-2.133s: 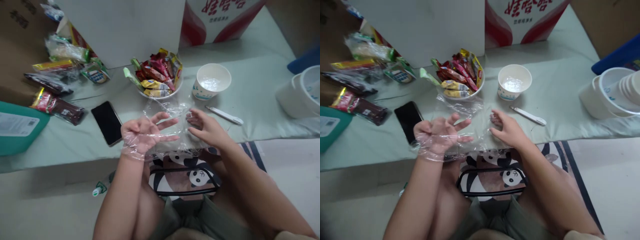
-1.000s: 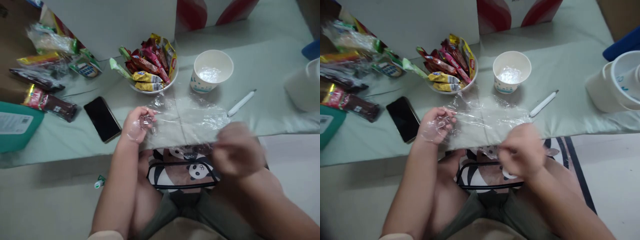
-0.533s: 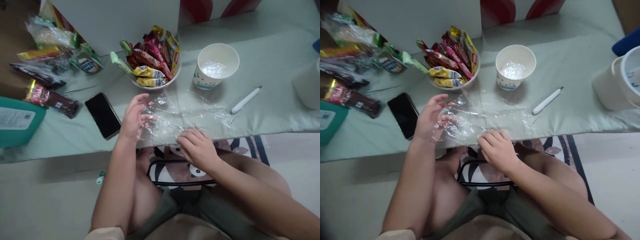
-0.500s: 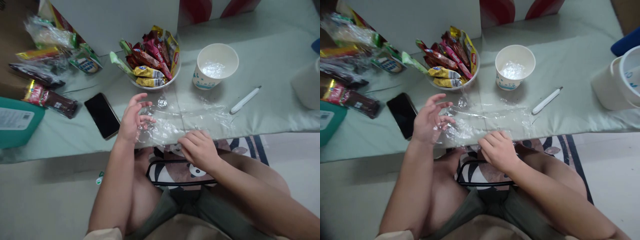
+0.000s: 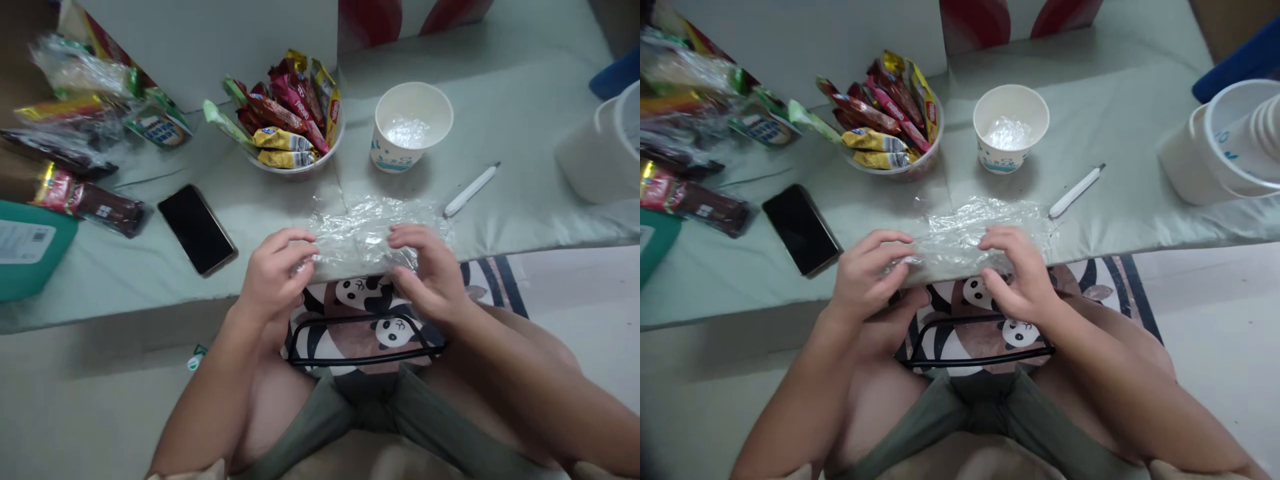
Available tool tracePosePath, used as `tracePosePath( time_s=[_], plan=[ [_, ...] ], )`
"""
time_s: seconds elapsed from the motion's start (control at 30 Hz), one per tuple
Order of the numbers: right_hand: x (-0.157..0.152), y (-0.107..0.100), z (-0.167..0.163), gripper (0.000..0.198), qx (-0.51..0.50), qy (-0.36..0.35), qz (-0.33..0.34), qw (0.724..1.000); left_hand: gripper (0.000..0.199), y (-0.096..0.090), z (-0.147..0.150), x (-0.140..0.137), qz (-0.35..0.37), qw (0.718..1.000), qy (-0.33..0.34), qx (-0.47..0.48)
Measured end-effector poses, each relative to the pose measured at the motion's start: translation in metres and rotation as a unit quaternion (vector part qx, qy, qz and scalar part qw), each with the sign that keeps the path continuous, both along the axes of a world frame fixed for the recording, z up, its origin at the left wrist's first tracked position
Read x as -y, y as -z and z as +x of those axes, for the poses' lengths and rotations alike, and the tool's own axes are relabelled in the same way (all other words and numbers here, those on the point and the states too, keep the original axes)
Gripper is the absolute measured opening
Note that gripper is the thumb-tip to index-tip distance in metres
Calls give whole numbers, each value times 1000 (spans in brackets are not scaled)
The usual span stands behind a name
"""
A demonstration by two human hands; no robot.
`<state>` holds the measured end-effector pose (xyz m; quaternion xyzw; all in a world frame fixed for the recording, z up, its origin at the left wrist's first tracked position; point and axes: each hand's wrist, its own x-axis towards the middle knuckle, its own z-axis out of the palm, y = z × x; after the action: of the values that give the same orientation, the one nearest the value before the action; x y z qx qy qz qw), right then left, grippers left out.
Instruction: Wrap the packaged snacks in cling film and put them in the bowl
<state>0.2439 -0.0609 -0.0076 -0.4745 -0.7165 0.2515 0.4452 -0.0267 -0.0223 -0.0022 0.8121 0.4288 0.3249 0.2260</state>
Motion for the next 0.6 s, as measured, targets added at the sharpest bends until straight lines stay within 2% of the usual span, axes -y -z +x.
tracePosePath(
  time_s=[0.07, 0.1, 0.17, 0.2, 0.27, 0.37, 0.43, 0.5, 0.57, 0.6],
  plan=[
    [6, 3, 8, 32, -8, 7, 125, 992, 19, -2, 0, -4, -13, 996, -69, 47],
    [10, 6, 11, 41, 3, 4, 166, 986, 18, -4, -1, -5, -20, 993, -104, 61],
    [19, 13, 11, 58, 60, -22, 189, 980, 16, -5, -3, -8, -39, 983, -162, 82],
    [23, 17, 10, 61, 101, -38, 184, 977, 16, -5, -3, -10, -52, 977, -185, 94],
    [27, 25, 3, 52, 185, -44, 167, 967, 16, -3, -4, -13, -67, 966, -215, 124],
    [23, 30, -1, 34, 226, 9, 165, 960, 18, 1, -4, -17, -57, 962, -218, 154],
    [17, 25, 4, 25, 169, 0, 165, 972, 17, 2, -7, -19, -53, 968, -198, 147],
    [14, 17, 17, 16, 81, -50, 134, 986, 13, 3, -10, -19, -64, 977, -161, 127],
    [15, 8, 31, 8, -7, -64, 43, 997, 11, 4, -13, -17, -87, 981, -130, 113],
    [17, 4, 37, 10, -45, -39, -22, 998, 15, 5, -14, -16, -102, 981, -120, 114]
  ],
)
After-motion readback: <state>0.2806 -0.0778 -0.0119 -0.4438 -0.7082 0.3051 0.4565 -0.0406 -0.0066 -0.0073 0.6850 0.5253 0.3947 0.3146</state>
